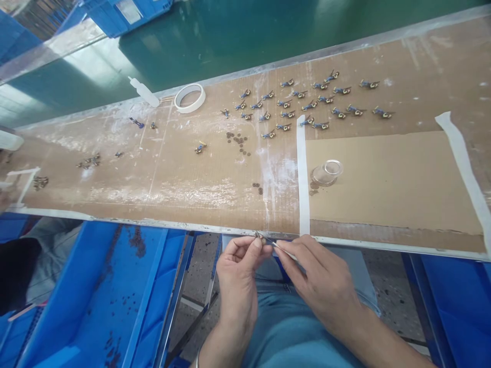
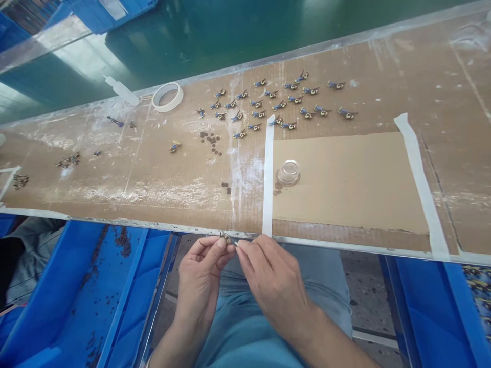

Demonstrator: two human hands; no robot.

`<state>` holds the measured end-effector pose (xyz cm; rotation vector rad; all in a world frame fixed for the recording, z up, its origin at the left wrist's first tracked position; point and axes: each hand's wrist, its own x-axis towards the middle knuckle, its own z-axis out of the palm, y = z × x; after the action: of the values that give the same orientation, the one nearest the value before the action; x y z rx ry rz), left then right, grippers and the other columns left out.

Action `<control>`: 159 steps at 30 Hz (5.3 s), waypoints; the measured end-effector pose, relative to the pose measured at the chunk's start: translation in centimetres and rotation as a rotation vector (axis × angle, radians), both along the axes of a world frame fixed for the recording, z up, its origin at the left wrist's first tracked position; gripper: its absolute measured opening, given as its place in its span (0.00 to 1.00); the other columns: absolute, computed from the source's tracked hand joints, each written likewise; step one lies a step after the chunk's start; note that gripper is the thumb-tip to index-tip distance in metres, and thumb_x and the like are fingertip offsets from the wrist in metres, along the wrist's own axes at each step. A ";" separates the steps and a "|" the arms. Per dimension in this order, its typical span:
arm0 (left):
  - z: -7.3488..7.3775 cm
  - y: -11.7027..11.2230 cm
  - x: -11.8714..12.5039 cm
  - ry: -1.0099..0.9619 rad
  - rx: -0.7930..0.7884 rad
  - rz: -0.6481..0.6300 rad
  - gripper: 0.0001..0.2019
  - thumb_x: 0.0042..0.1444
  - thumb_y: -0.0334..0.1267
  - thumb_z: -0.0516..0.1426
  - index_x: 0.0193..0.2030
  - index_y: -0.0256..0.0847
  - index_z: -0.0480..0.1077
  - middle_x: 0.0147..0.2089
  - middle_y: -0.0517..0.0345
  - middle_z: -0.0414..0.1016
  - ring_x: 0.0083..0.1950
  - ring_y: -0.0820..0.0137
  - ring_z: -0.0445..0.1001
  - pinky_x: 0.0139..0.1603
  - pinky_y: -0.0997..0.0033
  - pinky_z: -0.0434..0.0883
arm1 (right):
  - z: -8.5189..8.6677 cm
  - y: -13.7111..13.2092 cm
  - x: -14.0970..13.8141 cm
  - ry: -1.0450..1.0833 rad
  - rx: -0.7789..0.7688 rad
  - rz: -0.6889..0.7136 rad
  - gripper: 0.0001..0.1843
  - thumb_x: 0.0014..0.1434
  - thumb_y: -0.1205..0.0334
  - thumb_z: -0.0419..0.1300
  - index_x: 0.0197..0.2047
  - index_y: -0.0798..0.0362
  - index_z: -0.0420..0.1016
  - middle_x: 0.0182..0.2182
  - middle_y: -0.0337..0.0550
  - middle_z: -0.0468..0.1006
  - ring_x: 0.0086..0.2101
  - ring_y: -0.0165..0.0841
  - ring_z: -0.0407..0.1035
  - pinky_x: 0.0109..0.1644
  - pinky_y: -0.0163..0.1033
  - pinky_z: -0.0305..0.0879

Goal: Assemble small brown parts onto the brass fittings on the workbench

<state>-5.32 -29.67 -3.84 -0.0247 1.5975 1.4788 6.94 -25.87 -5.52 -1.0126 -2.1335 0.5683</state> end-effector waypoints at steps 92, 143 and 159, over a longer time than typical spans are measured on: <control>8.1 11.0 -1.3 1.299 0.000 -0.597 0.12 0.46 0.47 0.67 0.33 0.41 0.80 0.22 0.62 0.76 0.25 0.72 0.75 0.30 0.76 0.74 | -0.3 10.0 10.5 0.180 0.039 -0.570 0.11 0.66 0.64 0.52 0.45 0.52 0.75 0.37 0.42 0.80 0.36 0.30 0.74 0.38 0.34 0.67; 3.7 10.7 -5.6 1.208 -0.190 -0.686 0.11 0.46 0.45 0.64 0.29 0.39 0.79 0.23 0.57 0.80 0.26 0.67 0.77 0.31 0.71 0.73 | -0.2 9.7 10.6 0.024 0.150 -0.638 0.09 0.65 0.62 0.56 0.45 0.49 0.76 0.36 0.35 0.80 0.26 0.22 0.68 0.27 0.33 0.57; 3.8 9.9 -6.0 0.878 -0.045 -0.499 0.13 0.42 0.44 0.69 0.32 0.38 0.80 0.25 0.60 0.80 0.28 0.73 0.77 0.37 0.75 0.74 | -0.4 9.9 10.6 0.030 0.197 -0.594 0.09 0.65 0.64 0.56 0.47 0.52 0.74 0.36 0.41 0.76 0.37 0.28 0.70 0.41 0.33 0.66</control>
<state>-11.36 -19.81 -0.03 1.0467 2.0930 1.0905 17.49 -16.00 -5.96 -1.4248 -1.6973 0.0813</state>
